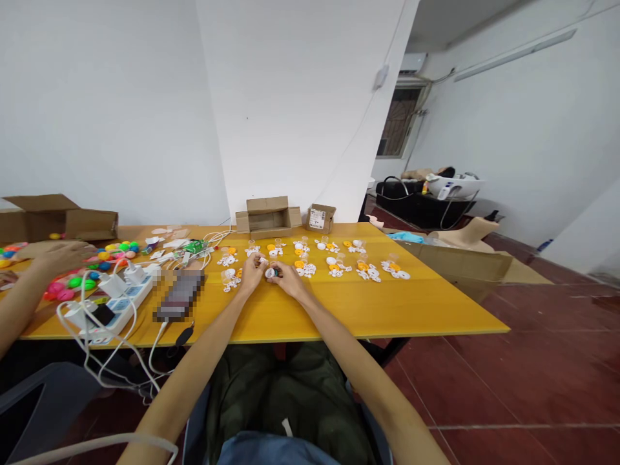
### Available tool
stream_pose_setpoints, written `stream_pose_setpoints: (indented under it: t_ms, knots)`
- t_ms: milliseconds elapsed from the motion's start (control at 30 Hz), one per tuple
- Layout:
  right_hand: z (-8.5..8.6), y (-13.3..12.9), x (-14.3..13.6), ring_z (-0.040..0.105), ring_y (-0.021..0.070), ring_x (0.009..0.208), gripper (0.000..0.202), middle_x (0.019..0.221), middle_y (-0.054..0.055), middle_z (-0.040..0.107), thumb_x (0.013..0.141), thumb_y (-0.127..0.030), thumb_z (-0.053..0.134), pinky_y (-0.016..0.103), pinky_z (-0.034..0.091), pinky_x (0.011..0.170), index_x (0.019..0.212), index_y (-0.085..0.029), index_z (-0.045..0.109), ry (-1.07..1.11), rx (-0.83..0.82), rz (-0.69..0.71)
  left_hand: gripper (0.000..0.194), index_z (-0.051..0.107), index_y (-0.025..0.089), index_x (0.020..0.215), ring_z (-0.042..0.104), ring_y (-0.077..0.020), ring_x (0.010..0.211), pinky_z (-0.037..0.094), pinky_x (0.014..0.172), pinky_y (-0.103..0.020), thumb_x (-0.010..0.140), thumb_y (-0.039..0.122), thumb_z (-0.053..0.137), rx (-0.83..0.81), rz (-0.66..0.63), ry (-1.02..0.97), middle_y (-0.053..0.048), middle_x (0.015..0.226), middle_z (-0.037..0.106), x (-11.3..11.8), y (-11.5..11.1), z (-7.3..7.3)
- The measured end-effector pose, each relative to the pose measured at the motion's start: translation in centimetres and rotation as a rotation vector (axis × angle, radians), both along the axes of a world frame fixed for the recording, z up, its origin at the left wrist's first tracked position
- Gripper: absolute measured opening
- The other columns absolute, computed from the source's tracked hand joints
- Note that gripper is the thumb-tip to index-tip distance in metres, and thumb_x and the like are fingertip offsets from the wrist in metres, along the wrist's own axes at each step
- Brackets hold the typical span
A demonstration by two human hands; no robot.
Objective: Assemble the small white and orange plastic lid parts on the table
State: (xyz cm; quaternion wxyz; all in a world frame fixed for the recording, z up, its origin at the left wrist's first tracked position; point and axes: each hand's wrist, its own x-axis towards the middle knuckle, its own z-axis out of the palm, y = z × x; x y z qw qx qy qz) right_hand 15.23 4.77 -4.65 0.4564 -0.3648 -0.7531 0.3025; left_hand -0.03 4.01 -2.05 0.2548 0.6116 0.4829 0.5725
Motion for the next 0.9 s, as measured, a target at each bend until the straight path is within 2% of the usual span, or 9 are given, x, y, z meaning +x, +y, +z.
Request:
stream_pose_setpoints:
  t_ms: [200,467,733,900]
  knots:
    - [-0.5,0.2,-0.6,0.067,0.0179,0.082,0.022,0.089,-0.002,0.071,0.069,-0.024,0.075,0.032,0.053,0.08,0.09,-0.023,0.066,0.006,-0.013,0.061,0.012,0.068,0.021,0.086,0.067,-0.0179,0.076,0.054,0.075,-0.03,0.075,0.02,0.065,0.017,-0.016,-0.006,-0.001,0.083,0.071,0.0,-0.1,0.2]
    - [0.1,0.2,0.1,0.063,0.0194,0.081,0.023,0.086,-0.002,0.071,0.067,-0.023,0.076,0.033,0.05,0.079,0.088,-0.023,0.067,-0.089,0.018,0.003,0.014,0.071,0.021,0.09,0.068,-0.0202,0.083,0.054,0.08,-0.032,0.077,0.025,0.068,0.017,-0.057,0.024,-0.002,0.086,0.073,0.0,-0.5,0.5]
    - [0.4,-0.2,0.1,0.064,0.0182,0.079,0.021,0.087,-0.003,0.071,0.068,-0.022,0.073,0.032,0.051,0.077,0.088,-0.023,0.067,-0.033,-0.026,0.019,0.014,0.07,0.021,0.088,0.068,-0.0192,0.082,0.055,0.082,-0.032,0.074,0.021,0.067,0.03,-0.072,-0.022,-0.002,0.082,0.072,0.4,-0.5,0.6]
    - [0.6,-0.3,0.4,0.066,0.0198,0.083,0.022,0.089,-0.001,0.073,0.068,-0.02,0.073,0.034,0.052,0.08,0.089,-0.024,0.068,-0.037,-0.026,-0.021,0.012,0.067,0.02,0.085,0.069,-0.0188,0.081,0.055,0.081,-0.032,0.074,0.023,0.069,0.04,-0.087,-0.06,-0.002,0.081,0.071,0.6,-0.3,0.6]
